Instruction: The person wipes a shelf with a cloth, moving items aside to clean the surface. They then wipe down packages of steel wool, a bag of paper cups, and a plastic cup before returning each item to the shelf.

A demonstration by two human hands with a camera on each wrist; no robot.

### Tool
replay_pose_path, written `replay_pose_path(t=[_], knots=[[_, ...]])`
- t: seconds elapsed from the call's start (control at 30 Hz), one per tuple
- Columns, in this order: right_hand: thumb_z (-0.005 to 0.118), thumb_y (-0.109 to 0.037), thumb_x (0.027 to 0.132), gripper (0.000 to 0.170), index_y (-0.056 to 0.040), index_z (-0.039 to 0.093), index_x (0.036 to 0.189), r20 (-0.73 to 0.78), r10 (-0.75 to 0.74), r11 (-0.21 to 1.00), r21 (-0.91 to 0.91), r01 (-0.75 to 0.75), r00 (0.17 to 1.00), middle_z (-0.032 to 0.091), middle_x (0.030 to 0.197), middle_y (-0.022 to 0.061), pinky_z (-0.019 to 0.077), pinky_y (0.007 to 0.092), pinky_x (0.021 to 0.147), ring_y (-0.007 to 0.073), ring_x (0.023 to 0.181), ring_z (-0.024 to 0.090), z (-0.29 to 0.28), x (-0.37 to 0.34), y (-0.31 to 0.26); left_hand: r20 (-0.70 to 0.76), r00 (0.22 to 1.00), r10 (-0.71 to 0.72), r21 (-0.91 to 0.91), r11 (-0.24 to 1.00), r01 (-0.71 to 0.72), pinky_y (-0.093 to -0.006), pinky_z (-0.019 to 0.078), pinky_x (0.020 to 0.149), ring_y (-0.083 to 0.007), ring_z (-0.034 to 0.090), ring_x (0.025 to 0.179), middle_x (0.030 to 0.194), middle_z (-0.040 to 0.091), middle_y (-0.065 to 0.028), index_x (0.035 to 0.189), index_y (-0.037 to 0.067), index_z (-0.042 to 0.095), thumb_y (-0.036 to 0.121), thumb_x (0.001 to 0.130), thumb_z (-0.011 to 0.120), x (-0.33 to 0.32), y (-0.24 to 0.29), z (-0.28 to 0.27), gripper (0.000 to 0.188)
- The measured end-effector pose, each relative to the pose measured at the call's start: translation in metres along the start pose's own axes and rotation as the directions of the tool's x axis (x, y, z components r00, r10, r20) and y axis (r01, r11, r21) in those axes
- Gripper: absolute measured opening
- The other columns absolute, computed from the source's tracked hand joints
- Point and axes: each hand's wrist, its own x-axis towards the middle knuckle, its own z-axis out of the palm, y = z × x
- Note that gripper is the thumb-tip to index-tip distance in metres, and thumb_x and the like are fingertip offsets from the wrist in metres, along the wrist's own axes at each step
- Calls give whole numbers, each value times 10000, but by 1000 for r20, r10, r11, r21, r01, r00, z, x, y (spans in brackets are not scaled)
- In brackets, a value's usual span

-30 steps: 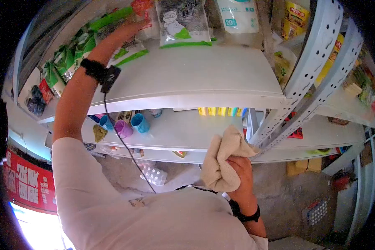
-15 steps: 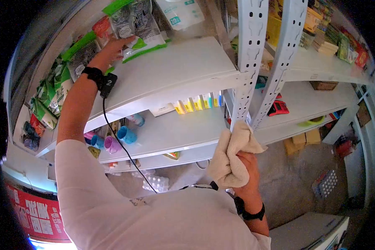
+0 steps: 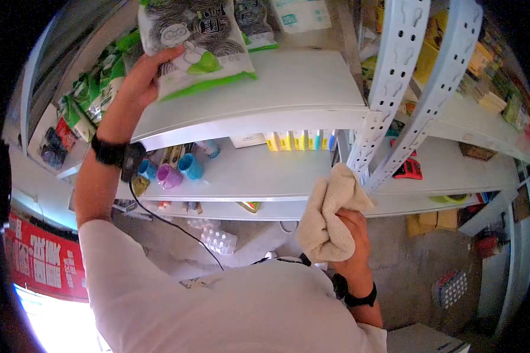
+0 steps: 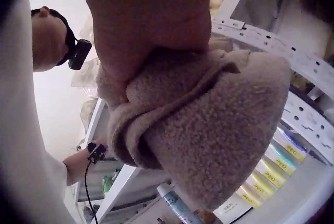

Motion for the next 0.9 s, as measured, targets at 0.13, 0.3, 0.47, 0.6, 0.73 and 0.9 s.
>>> replay_pose_path(t=[0.13, 0.3, 0.47, 0.6, 0.73, 0.9], knots=[[727, -99, 784, 403, 0, 596, 1152, 21, -114, 993, 32, 113, 993, 600, 1159, 154, 471, 390, 929, 292, 1054, 600, 4, 20, 1, -123, 992, 5, -142, 990, -23, -358, 589, 812, -250, 676, 966, 1092, 669, -140, 1189, -12, 559, 67, 883, 633, -97, 19, 47, 325], [690, -89, 798, 377, 13, 624, 1155, 371, -85, 895, 436, -92, 925, 590, 1219, 153, 466, 397, 961, 274, 1137, 568, -21, 67, -18, -348, 921, 174, 389, 921, -27, -305, 534, 783, -160, 629, 927, 1078, 656, -87, 1198, -20, 576, 24, 831, 705, -209, -27, 79, 392], [704, -82, 779, 359, -56, 656, 1134, 346, -78, 778, 608, -160, 935, 501, 1328, 158, 365, 488, 1051, 359, 1239, 469, -10, 71, -24, -190, 971, 146, 197, 974, -108, -333, 469, 916, -186, 583, 1065, 1177, 630, -91, 1217, -9, 582, -42, 807, 712, -263, -91, 135, 432], [793, -72, 702, 390, -182, 707, 1066, 16, -396, 840, 409, 355, 918, 428, 1383, 137, 298, 574, 1081, 468, 1278, 390, 16, 70, -16, -77, 994, 82, 181, 981, -67, -346, 419, 997, -199, 532, 1170, 1278, 581, -81, 1281, 16, 546, -38, 827, 693, -285, -129, 148, 480], [800, -118, 685, 416, -207, 702, 1079, 192, -295, 807, 575, 136, 936, 411, 1394, 137, 272, 597, 1085, 494, 1298, 351, 32, 44, -23, 25, 997, 68, 183, 981, -72, -386, 356, 1074, -214, 439, 1298, 1398, 484, -92, 1366, 34, 463, -26, 839, 684, -305, -152, 147, 575], [764, -355, 647, 516, -257, 648, 1141, 255, -655, 735, 434, 521, 711, 421, 1403, 163, 166, 759, 1011, 519, 1296, 341, 41, 31, -63, 82, 975, -204, -158, 964, 215, -377, 315, 1111, -216, 385, 1342, 1467, 403, -95, 1446, 65, 360, 132, 788, 786, -319, -177, 130, 787]])
